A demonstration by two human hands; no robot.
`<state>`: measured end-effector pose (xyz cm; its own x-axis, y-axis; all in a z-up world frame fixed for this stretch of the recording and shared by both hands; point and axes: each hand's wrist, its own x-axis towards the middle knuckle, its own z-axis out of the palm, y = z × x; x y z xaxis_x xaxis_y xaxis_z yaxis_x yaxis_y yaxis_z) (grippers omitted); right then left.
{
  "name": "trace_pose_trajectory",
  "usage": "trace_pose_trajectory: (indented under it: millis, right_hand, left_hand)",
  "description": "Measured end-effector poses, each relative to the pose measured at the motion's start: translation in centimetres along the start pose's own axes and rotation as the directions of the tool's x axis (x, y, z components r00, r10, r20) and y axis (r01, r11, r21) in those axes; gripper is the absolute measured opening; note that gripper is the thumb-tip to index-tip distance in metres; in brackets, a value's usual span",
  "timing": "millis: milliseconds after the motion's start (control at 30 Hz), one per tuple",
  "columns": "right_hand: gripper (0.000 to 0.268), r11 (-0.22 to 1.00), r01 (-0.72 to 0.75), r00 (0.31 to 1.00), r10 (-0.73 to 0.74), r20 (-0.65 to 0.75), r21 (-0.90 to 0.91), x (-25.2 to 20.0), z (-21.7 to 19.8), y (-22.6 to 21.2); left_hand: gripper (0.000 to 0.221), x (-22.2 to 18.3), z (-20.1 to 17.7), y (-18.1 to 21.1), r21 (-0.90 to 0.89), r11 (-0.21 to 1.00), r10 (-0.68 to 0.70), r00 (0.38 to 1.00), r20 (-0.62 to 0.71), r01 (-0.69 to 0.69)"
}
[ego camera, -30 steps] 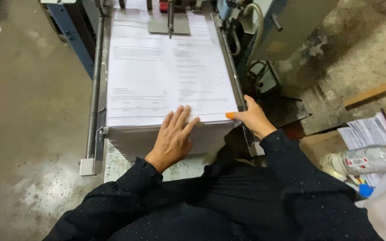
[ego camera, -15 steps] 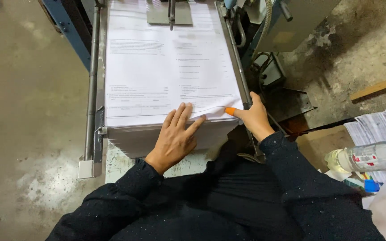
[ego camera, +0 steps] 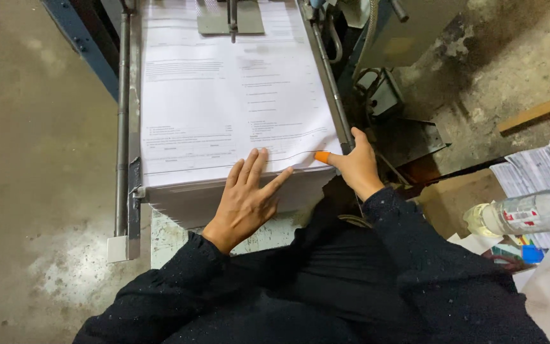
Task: Aligning a stack of printed papers in a machine feeder by tapping the edges to ensure proper feeding
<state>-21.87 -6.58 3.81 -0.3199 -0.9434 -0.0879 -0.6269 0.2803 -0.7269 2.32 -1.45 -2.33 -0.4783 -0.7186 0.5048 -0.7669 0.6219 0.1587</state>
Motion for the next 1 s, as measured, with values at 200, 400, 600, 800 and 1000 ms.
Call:
trace_pose_trajectory:
  millis: [200, 400, 600, 800, 1000]
  right_hand:
    - [0.095, 1.0, -0.009, 1.0, 0.009, 0.03, -0.017, -1.2, -0.5, -1.2]
    - [0.091, 0.998, 0.003, 0.998, -0.007, 0.06, 0.058, -1.7, -1.2, -1.5]
    - [0.097, 0.997, 0.004, 0.997, -0.01, 0.075, 0.081, -1.1, -0.9, -0.9]
    - [0.092, 1.0, -0.002, 0.999, 0.001, 0.041, 0.021, -1.7, -0.8, -1.7]
    - [0.094, 0.996, 0.016, 0.996, -0.024, 0.088, 0.09, -1.2, -0.9, -0.7]
  left_hand:
    - [0.068, 0.0, 0.0, 0.0, 0.02, 1.0, 0.011, 0.998, -0.057, -0.01]
    - [0.066, 0.1, 0.1, 0.3, -0.002, 1.0, -0.011, 0.997, -0.073, 0.011]
    - [0.068, 0.0, 0.0, 0.0, 0.008, 1.0, -0.001, 1.0, -0.006, 0.001]
    - [0.069, 0.1, 0.0, 0.1, 0.038, 0.999, 0.003, 1.0, -0.022, -0.002]
    - [0.069, 0.0, 0.0, 0.4, 0.035, 0.999, -0.015, 0.999, -0.043, 0.017]
